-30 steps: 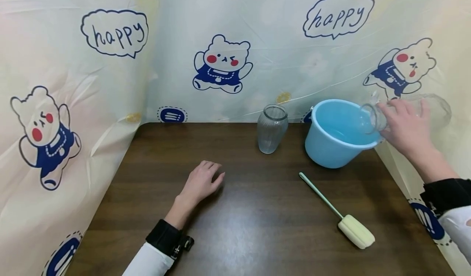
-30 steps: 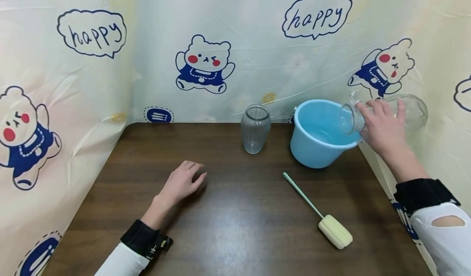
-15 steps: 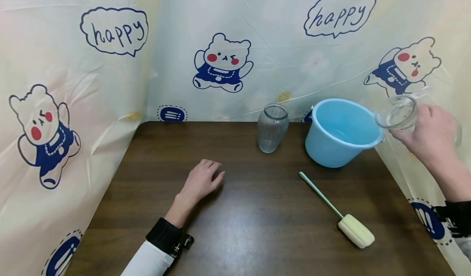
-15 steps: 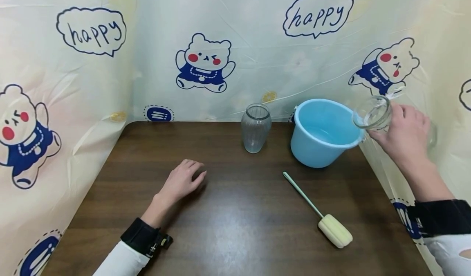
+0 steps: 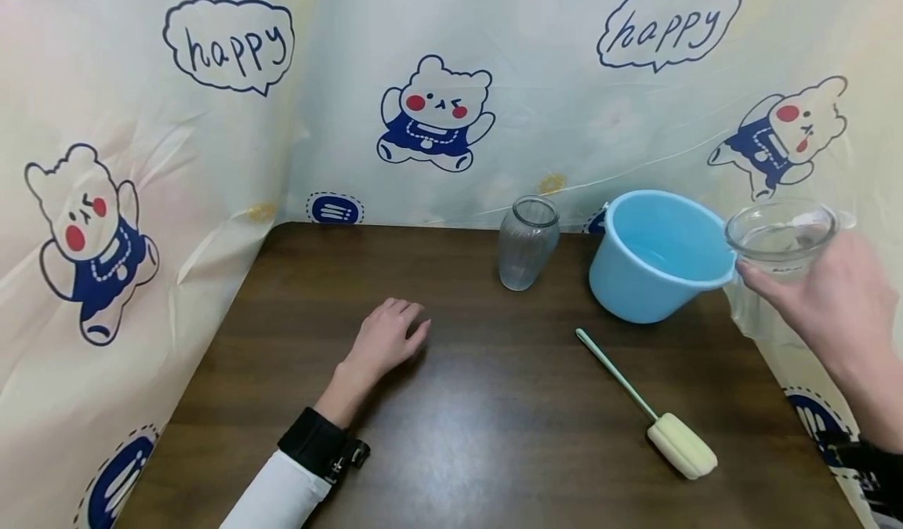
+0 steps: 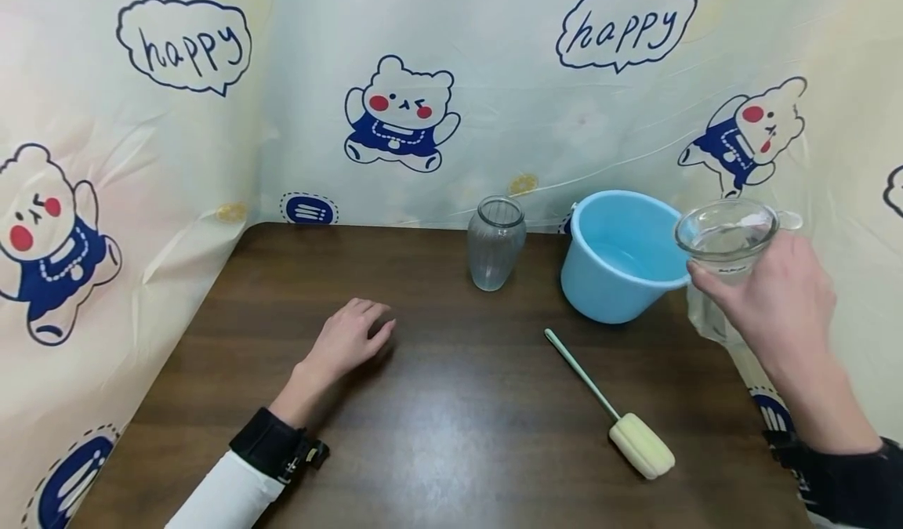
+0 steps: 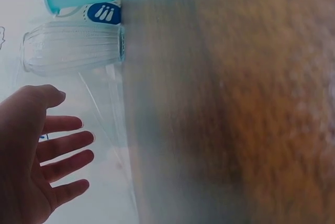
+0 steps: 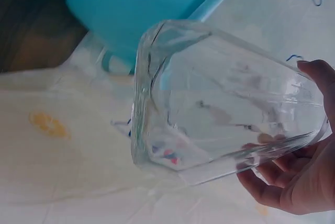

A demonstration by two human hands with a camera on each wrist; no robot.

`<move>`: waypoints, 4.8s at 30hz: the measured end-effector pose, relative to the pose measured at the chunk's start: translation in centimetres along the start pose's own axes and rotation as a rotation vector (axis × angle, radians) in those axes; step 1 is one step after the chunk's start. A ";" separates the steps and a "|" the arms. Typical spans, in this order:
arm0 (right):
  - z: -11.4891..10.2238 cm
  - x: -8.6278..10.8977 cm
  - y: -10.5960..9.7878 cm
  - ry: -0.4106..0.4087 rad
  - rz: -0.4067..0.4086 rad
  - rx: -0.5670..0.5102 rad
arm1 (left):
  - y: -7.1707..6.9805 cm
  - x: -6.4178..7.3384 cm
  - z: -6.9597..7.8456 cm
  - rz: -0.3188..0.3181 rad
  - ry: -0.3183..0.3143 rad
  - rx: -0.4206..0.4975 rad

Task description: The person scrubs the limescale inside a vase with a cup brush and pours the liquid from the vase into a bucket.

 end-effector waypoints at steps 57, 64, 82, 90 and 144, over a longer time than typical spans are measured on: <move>-26.2 2.3 26.7 0.015 -0.240 -0.701 | -0.7 0.9 1.7 -0.045 0.019 -0.039; -26.4 2.1 28.8 0.014 -0.253 -0.716 | -0.6 1.0 1.8 -0.053 0.015 -0.041; -25.1 3.1 29.5 0.065 -0.386 -0.697 | -0.5 1.1 2.0 -0.076 0.007 -0.036; -23.3 5.2 25.5 -0.080 -0.505 -0.563 | -0.7 0.9 2.0 -0.047 0.003 -0.037; -10.1 13.0 15.5 -0.309 -0.307 -0.105 | 0.2 -5.6 7.0 0.093 -0.054 0.272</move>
Point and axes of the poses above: each hand's wrist, its own x-axis away from the middle knuckle, its own y-axis out of the palm, z = x × y, the point moved 2 cm from there along -x, towards the middle knuckle, and after that the axes turned 9 degrees about z, right-handed, at the moved point
